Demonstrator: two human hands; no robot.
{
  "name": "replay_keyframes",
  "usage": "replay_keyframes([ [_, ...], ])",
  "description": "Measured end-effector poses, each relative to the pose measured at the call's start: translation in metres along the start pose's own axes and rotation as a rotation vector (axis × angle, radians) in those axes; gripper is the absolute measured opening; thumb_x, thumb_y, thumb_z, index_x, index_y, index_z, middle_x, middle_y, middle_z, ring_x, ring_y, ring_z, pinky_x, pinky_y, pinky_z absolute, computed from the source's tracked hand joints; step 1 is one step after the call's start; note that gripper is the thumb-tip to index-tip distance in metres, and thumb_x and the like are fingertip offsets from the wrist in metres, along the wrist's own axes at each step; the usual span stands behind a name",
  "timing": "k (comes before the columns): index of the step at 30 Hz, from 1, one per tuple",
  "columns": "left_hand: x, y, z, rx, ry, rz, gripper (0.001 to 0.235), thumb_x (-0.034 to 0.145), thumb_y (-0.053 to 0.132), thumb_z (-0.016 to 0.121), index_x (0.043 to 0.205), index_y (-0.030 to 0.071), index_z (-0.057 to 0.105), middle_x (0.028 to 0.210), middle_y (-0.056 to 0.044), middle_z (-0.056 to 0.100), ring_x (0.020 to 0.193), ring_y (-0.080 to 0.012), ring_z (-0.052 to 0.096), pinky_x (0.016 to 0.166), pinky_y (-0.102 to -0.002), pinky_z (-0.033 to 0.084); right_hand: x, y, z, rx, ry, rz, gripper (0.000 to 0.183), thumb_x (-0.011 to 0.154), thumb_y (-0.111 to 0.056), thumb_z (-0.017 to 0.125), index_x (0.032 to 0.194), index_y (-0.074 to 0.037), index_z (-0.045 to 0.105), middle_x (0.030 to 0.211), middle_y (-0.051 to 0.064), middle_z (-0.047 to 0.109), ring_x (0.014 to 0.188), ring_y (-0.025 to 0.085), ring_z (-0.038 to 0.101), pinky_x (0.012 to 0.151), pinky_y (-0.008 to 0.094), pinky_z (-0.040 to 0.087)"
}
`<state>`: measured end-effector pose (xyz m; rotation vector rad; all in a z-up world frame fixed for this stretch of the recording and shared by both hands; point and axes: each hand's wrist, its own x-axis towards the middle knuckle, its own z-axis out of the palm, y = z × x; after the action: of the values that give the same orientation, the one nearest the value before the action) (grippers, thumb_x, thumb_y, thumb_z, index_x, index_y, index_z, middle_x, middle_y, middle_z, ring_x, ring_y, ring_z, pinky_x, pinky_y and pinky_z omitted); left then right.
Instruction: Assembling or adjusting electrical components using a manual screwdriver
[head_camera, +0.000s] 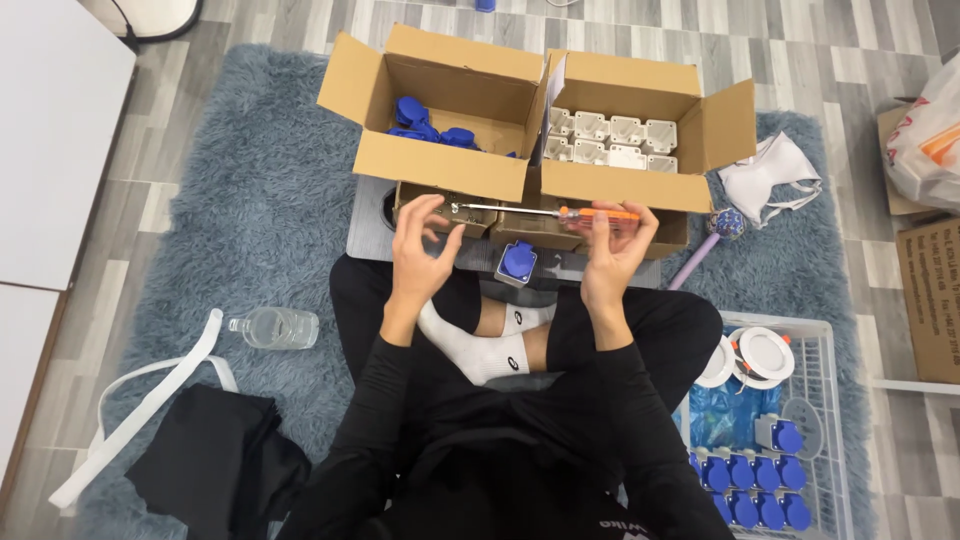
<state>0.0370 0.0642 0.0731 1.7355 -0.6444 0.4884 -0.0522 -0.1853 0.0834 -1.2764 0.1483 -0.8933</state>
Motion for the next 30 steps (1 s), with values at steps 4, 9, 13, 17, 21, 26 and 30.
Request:
replay_keyframes([
  [4, 0.001, 0.004, -0.001, -0.149, -0.09, -0.051, 0.042, 0.106, 0.008, 0.075, 0.146, 0.0, 0.063, 0.132, -0.02, 0.067, 0.1, -0.0315, 0.079, 0.077, -0.038, 0.066, -0.007, -0.008, 0.0, 0.038, -0.005, -0.012, 0.037, 0.116, -0.006, 0.059, 0.142, -0.014, 0.033, 0.131, 0.019, 0.059, 0.105, 0.023, 0.074, 0.092, 0.036, 0.073],
  [9, -0.007, 0.002, 0.004, -0.29, -0.035, -0.088, 0.022, 0.104, -0.003, 0.074, 0.126, 0.0, 0.078, 0.118, -0.015, 0.077, 0.097, -0.0292, 0.083, 0.081, -0.034, 0.069, -0.017, -0.015, -0.005, 0.04, -0.011, -0.036, 0.037, 0.116, -0.006, 0.059, 0.142, -0.013, 0.033, 0.129, 0.02, 0.061, 0.103, 0.025, 0.075, 0.091, 0.039, 0.073],
  [13, -0.008, 0.007, 0.004, -0.303, -0.011, -0.077, 0.017, 0.104, -0.005, 0.073, 0.119, -0.001, 0.08, 0.115, -0.016, 0.078, 0.093, -0.0294, 0.083, 0.081, -0.035, 0.069, -0.025, -0.024, -0.006, 0.06, 0.003, -0.05, 0.038, 0.116, -0.006, 0.06, 0.142, -0.013, 0.033, 0.129, 0.02, 0.061, 0.103, 0.024, 0.075, 0.091, 0.038, 0.073],
  [17, 0.001, 0.021, -0.003, -0.24, -0.043, -0.032, 0.019, 0.103, -0.009, 0.072, 0.117, 0.0, 0.081, 0.111, -0.016, 0.077, 0.093, -0.029, 0.082, 0.082, -0.037, 0.069, -0.026, -0.022, -0.013, 0.07, 0.031, -0.054, 0.038, 0.116, -0.01, 0.062, 0.142, -0.015, 0.034, 0.128, 0.018, 0.062, 0.102, 0.023, 0.075, 0.09, 0.036, 0.073],
  [21, 0.014, 0.015, -0.005, -0.034, -0.041, 0.079, 0.015, 0.102, -0.006, 0.076, 0.112, 0.003, 0.082, 0.102, -0.012, 0.076, 0.09, -0.0303, 0.081, 0.077, -0.037, 0.068, -0.028, -0.029, -0.014, 0.128, 0.105, -0.031, 0.038, 0.116, -0.012, 0.063, 0.142, -0.015, 0.035, 0.127, 0.017, 0.063, 0.102, 0.022, 0.076, 0.089, 0.035, 0.075],
  [26, 0.015, -0.003, -0.002, 0.075, -0.019, 0.173, 0.013, 0.102, 0.0, 0.079, 0.112, 0.008, 0.083, 0.102, -0.007, 0.077, 0.094, -0.0293, 0.08, 0.077, -0.035, 0.067, -0.039, -0.032, -0.032, 0.15, 0.141, 0.006, 0.037, 0.116, -0.013, 0.064, 0.141, -0.015, 0.036, 0.129, 0.018, 0.062, 0.102, 0.023, 0.077, 0.091, 0.034, 0.075],
  [30, 0.015, -0.002, 0.0, 0.13, -0.018, 0.204, 0.01, 0.1, -0.003, 0.08, 0.106, 0.005, 0.08, 0.101, -0.009, 0.075, 0.095, -0.0319, 0.079, 0.078, -0.037, 0.068, -0.046, -0.031, -0.041, 0.157, 0.154, 0.044, 0.034, 0.117, -0.016, 0.061, 0.141, -0.017, 0.036, 0.13, 0.016, 0.062, 0.105, 0.022, 0.077, 0.093, 0.033, 0.074],
])
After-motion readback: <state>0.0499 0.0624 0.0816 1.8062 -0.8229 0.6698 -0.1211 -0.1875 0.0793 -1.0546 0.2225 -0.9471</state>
